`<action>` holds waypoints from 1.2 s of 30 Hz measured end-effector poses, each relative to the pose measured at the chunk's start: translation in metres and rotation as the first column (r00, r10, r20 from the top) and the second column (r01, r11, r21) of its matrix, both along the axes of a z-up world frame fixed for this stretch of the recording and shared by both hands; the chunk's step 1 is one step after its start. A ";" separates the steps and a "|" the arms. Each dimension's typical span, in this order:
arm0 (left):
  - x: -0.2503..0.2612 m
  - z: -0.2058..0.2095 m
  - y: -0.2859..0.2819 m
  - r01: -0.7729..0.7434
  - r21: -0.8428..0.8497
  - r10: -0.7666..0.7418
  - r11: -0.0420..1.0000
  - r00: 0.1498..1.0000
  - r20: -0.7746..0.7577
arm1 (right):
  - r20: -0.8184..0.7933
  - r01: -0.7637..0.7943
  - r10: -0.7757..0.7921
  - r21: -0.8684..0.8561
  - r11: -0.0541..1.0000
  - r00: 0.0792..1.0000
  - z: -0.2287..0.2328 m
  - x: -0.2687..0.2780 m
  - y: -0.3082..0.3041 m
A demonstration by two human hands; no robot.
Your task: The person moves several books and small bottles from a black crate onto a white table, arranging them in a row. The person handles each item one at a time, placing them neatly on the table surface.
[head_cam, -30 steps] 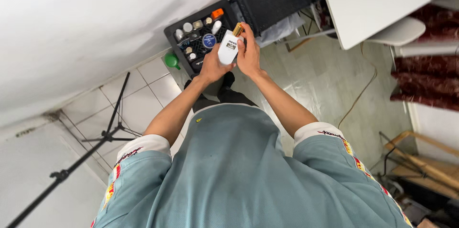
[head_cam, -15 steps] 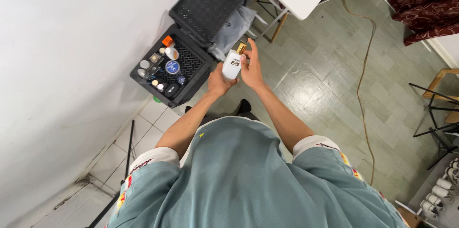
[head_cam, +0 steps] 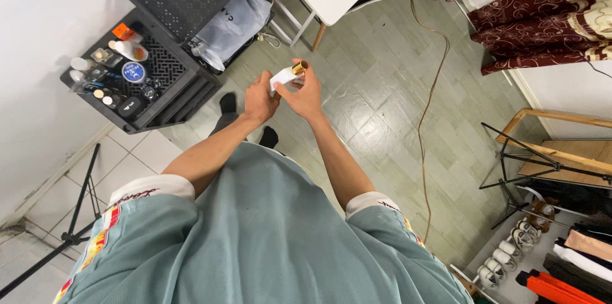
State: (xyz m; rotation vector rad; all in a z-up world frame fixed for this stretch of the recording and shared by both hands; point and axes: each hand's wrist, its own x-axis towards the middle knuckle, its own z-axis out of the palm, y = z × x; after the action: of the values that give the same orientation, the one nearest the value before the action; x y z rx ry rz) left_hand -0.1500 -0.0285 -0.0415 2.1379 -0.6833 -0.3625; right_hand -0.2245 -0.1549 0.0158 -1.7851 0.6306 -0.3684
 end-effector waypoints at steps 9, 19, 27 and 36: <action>0.078 -0.020 -0.080 -0.059 -0.192 0.071 0.980 0.996 0.058 | 0.038 0.021 -0.015 -0.159 0.987 0.999 0.003 0.092 -0.066; 0.215 -0.014 -0.166 -0.138 -0.455 0.229 0.880 0.961 0.152 | -0.020 -0.124 0.123 -0.165 0.978 0.992 0.019 0.237 -0.146; 0.274 -0.015 -0.181 -0.270 -0.082 0.261 0.959 0.960 -0.100 | 0.042 -0.034 0.051 -0.325 0.945 0.998 -0.048 0.331 -0.197; 0.302 -0.008 -0.167 -0.339 0.040 0.337 0.940 0.904 -0.265 | 0.047 -0.017 0.036 -0.359 0.933 0.998 -0.098 0.409 -0.216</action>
State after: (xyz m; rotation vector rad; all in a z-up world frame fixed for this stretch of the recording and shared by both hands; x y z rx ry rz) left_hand 0.1522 -0.1953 -0.0492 2.0990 -0.1519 -0.4464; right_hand 0.1841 -0.3713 -0.0823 -2.1225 0.5244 -0.5379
